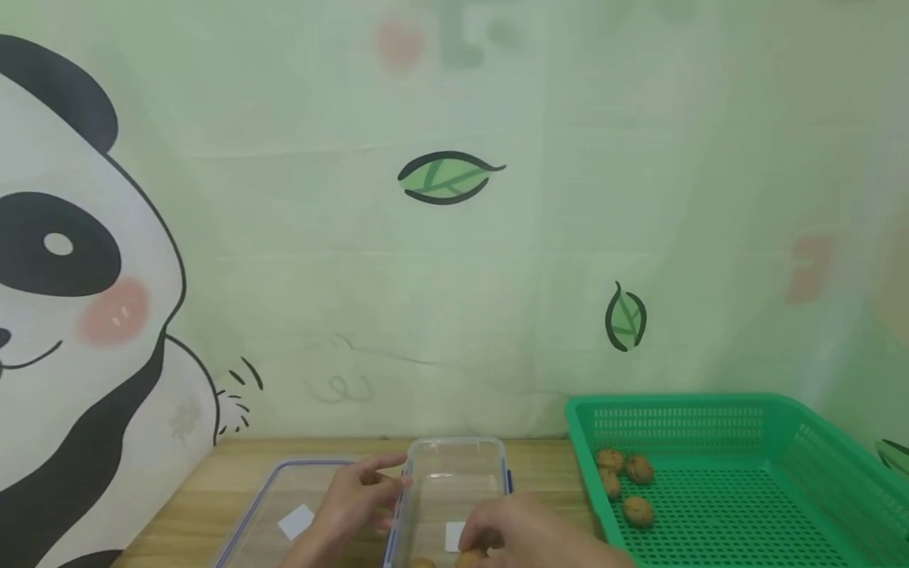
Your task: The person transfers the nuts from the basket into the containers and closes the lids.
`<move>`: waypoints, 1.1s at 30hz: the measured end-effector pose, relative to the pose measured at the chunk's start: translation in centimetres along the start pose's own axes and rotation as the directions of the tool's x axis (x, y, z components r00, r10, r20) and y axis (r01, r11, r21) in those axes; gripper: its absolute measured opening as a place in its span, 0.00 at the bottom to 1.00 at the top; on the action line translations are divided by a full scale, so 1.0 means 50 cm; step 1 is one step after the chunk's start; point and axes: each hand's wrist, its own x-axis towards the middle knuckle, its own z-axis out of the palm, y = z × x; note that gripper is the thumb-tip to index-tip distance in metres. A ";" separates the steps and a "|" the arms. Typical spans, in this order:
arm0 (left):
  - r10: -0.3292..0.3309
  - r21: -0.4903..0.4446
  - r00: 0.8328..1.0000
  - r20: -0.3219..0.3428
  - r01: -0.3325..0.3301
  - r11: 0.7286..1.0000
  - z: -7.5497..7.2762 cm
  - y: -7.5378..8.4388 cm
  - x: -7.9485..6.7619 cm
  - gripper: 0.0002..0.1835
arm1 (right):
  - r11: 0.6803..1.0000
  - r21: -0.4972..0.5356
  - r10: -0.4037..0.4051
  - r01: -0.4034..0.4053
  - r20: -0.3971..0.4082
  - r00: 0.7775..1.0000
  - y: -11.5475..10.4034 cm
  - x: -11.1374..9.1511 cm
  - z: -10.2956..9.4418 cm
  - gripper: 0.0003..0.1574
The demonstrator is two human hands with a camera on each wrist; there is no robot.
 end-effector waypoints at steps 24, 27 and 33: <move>-0.003 -0.008 1.000 0.005 0.003 1.000 0.002 -0.001 0.003 0.27 | 0.986 -0.131 -0.088 0.103 0.121 0.989 0.003 0.006 -0.008 0.09; 0.000 -0.008 1.000 0.008 0.000 1.000 0.002 -0.002 0.001 0.27 | 0.998 -0.048 -0.034 0.039 0.099 0.995 0.000 0.002 -0.007 0.09; 0.002 -0.011 1.000 0.007 -0.001 1.000 0.000 -0.003 0.000 0.27 | 0.992 0.005 0.125 -0.126 0.043 0.991 -0.016 -0.003 -0.019 0.09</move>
